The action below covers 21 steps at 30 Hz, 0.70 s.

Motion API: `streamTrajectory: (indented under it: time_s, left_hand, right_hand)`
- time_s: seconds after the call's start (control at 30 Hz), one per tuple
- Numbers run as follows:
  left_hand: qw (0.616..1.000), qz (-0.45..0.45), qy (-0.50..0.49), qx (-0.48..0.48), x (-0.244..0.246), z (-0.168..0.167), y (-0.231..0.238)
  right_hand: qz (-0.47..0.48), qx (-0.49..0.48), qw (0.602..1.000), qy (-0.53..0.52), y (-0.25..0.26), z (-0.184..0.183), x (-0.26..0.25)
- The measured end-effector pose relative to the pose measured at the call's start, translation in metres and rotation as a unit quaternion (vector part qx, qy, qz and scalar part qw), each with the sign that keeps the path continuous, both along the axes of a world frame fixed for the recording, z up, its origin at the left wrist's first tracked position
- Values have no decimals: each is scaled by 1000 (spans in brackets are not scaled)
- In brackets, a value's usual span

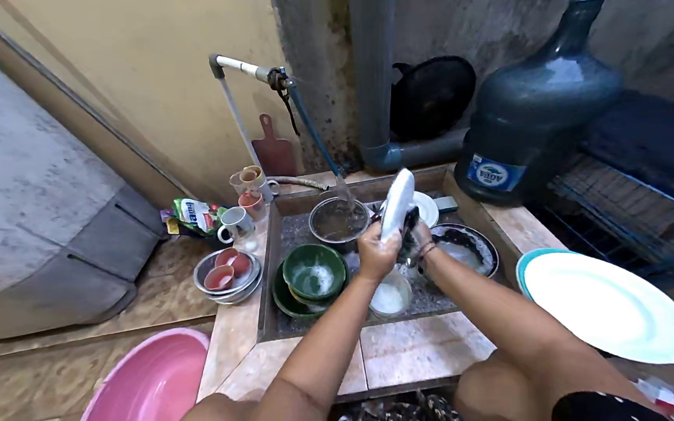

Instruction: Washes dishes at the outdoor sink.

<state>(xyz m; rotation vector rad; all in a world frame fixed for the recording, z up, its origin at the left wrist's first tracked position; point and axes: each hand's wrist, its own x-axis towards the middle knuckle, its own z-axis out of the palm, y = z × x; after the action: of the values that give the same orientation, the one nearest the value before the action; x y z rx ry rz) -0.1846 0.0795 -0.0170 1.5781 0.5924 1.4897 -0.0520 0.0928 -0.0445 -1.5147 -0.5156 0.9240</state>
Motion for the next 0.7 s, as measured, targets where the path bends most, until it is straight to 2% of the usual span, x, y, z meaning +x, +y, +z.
streamTrajectory:
  time_s: [0.07,0.13,0.27,0.5,0.6,0.7]
  left_hand:
    - [999,40,-5,-2,15,-15,7]
    - [997,57,45,38,23,-29,12]
    - [984,14,163,69,12,-41,24]
    - [949,1,264,173,-10,-35,23]
    - [935,-38,312,165,-19,-24,25]
    - [904,-78,393,146,-26,-9,26]
  right_hand:
    - [-43,25,994,99,4,7,-22]
    - [-16,57,987,149,-6,19,-40]
    - [18,84,961,262,-22,21,-55]
    - [0,80,960,267,-27,37,-53]
    - [22,76,956,282,-33,43,-53]
    - [36,72,953,292,-34,47,-50]
